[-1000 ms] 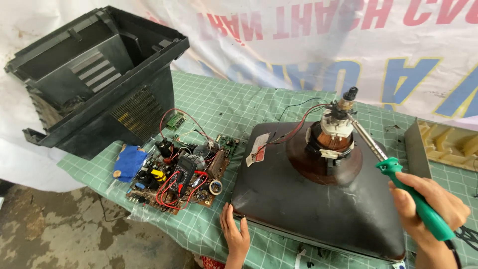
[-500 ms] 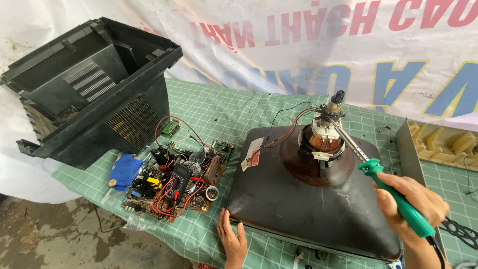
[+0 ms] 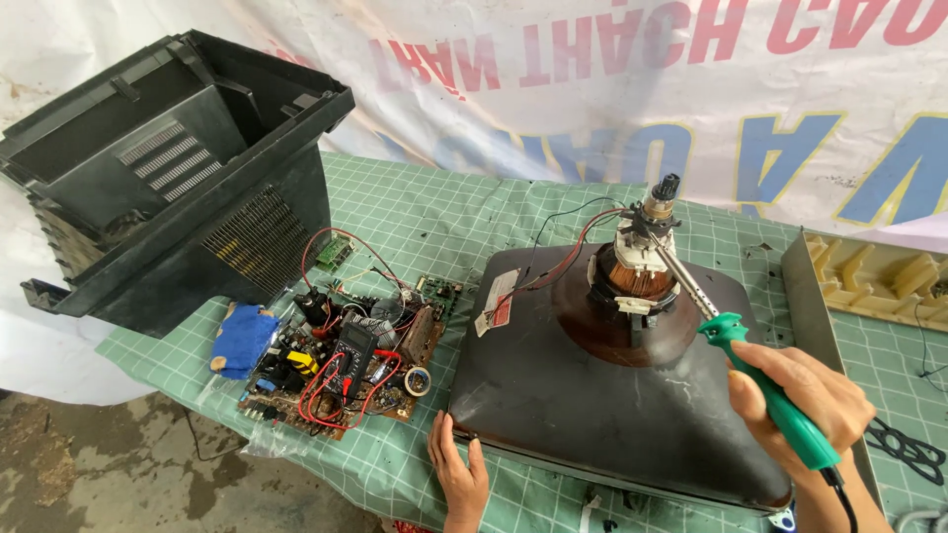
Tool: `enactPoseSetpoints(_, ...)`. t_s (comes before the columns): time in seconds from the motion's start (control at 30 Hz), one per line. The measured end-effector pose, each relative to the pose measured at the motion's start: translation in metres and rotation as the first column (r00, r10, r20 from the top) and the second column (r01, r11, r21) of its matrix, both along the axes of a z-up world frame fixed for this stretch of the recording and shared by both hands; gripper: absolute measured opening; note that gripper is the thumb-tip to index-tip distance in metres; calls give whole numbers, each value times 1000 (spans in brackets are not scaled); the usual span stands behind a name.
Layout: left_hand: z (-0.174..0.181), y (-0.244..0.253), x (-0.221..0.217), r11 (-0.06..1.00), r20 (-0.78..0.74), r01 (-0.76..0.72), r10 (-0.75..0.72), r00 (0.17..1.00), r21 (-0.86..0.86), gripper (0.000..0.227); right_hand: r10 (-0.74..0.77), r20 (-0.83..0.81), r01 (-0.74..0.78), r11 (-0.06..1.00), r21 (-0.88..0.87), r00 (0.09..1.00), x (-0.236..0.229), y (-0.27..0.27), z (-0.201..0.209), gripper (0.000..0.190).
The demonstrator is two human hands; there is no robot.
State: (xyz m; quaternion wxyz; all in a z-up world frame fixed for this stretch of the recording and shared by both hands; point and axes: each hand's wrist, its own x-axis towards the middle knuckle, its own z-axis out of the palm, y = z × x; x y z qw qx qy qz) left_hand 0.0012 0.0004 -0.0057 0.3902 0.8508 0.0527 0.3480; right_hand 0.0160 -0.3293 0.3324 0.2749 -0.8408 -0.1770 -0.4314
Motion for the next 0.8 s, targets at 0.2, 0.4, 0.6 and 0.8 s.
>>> enactPoseSetpoints(0.2,3,-1,-1,1000,-9,-4,4,1000,8,57,-1,24,2,999,-37,1000,0,-1,-1,21)
enactPoseSetpoints(0.4,4,0,-1,1000,-7,4,-4,1000,18,57,22,75,-17,998,-66,997,4,-2,-8,22)
enactPoseSetpoints(0.6,5,0,-2,1000,22,-2,2,1000,23,57,54,115,-43,994,-101,992,1,0,-5,20)
enactPoseSetpoints(0.8,6,-1,-2,1000,11,0,0,1000,15,57,93,169,-65,984,-164,981,8,-6,-12,22)
